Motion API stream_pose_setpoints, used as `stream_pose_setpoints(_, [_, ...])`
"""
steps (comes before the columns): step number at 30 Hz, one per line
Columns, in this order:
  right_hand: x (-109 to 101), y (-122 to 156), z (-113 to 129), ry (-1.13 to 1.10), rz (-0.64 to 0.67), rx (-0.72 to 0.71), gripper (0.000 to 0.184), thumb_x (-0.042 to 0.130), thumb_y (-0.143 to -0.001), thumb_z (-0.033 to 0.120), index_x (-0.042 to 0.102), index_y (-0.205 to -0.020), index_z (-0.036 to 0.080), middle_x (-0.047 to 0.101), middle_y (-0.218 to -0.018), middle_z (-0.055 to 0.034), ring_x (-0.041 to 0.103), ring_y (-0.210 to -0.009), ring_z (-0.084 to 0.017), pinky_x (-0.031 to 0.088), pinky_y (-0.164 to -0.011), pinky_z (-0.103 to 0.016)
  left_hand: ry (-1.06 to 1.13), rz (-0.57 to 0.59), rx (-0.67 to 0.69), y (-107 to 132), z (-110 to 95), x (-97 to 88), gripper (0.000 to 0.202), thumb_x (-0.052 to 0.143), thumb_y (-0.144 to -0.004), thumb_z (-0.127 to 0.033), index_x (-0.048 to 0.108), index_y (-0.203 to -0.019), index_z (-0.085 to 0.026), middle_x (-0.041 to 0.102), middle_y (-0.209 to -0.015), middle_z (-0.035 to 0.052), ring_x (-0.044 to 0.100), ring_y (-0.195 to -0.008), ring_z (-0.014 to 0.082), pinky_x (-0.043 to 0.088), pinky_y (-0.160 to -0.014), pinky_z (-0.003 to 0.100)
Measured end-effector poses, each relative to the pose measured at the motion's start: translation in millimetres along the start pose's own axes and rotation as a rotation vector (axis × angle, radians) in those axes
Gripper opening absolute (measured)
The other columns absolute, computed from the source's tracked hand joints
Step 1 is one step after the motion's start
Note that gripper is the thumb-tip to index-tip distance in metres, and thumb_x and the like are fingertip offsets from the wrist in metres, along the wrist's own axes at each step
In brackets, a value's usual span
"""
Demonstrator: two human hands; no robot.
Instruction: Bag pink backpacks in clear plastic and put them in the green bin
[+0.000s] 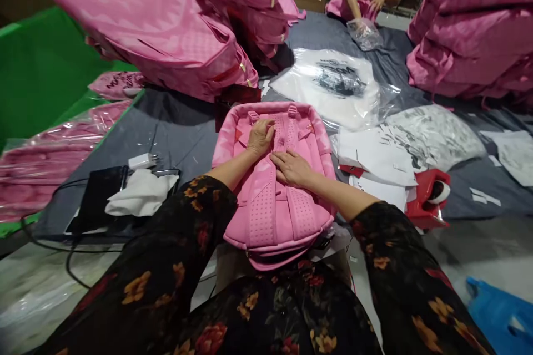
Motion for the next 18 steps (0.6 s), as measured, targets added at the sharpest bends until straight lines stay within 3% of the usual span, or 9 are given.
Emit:
stream_pose_setpoints(3, [16.5,-14.8,-11.1,0.016,0.012,0.012,0.048,0.053,-0.099,0.028,0.057,-0.143,0.010,0.061,-0.144,-0.0184,0.051,-0.140,-0.029,0.027,-0.127,-0.052,0.146,0.164,0.249,49.9,-30.5,-24.6,0.033,0.039,-0.101,-0.026,0.069,-0.108,-0.018,0.074,-0.109,0.0085,0.066,-0.105,0.0210,0.051,-0.097,0.036])
stream_pose_setpoints(6, [23.1,-19.7,-17.7,-0.006,-0.062,0.013,0.048,0.046,-0.102,0.026,0.053,-0.148,0.014,0.058,-0.150,-0.0146,0.047,-0.143,-0.027,0.024,-0.128,-0.051,0.237,0.492,0.540,118.4,-68.3,-50.0,0.039,0.040,-0.103,-0.043,0.069,-0.090,-0.020,0.071,-0.087,0.0036,0.064,-0.081,0.0170,0.050,-0.081,0.030])
stream_pose_setpoints(9, [25.7,-17.4,-17.2,-0.024,-0.111,0.055,0.050,0.040,-0.104,0.028,0.048,-0.151,0.011,0.053,-0.154,-0.0164,0.046,-0.144,-0.027,0.023,-0.128,-0.051,0.173,0.602,0.717,159.9,-86.2,-52.4,0.044,0.039,-0.103,-0.046,0.064,-0.079,-0.021,0.064,-0.071,0.0036,0.058,-0.069,0.0178,0.047,-0.077,0.032])
stream_pose_setpoints(14, [24.4,-22.1,-16.1,-0.049,-0.119,0.112,0.054,0.037,-0.102,0.025,0.042,-0.154,0.009,0.051,-0.155,-0.0176,0.044,-0.144,-0.028,0.020,-0.128,-0.052,0.033,0.639,0.841,169.2,-65.0,-6.7,0.035,0.035,-0.095,-0.032,0.058,-0.070,-0.024,0.061,-0.068,0.0084,0.057,-0.070,0.0229,0.048,-0.079,0.039])
stream_pose_setpoints(16, [12.2,-20.1,-13.3,-0.066,-0.155,0.138,0.054,0.034,-0.101,0.022,0.041,-0.154,0.012,0.051,-0.154,-0.0169,0.044,-0.143,-0.028,0.023,-0.126,-0.052,-0.015,0.629,0.811,169.4,-57.0,4.0,0.033,0.037,-0.094,-0.033,0.062,-0.075,-0.023,0.064,-0.076,0.0111,0.059,-0.080,0.0253,0.049,-0.089,0.043])
stream_pose_setpoints(18, [-8.6,-9.0,-3.3,-0.068,-0.225,0.133,0.054,0.032,-0.102,0.022,0.043,-0.153,0.013,0.051,-0.152,-0.0172,0.042,-0.143,-0.029,0.028,-0.122,-0.054,-0.051,0.558,0.671,167.8,-54.2,5.3,0.031,0.042,-0.093,-0.038,0.068,-0.090,-0.021,0.069,-0.095,0.0145,0.060,-0.099,0.0286,0.045,-0.102,0.049])
Point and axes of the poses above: each hand's wrist, its own y-axis away from the middle knuckle, its own x-axis out of the palm, z = x × y, the point moved 2 cm from there along -y, towards the middle knuckle
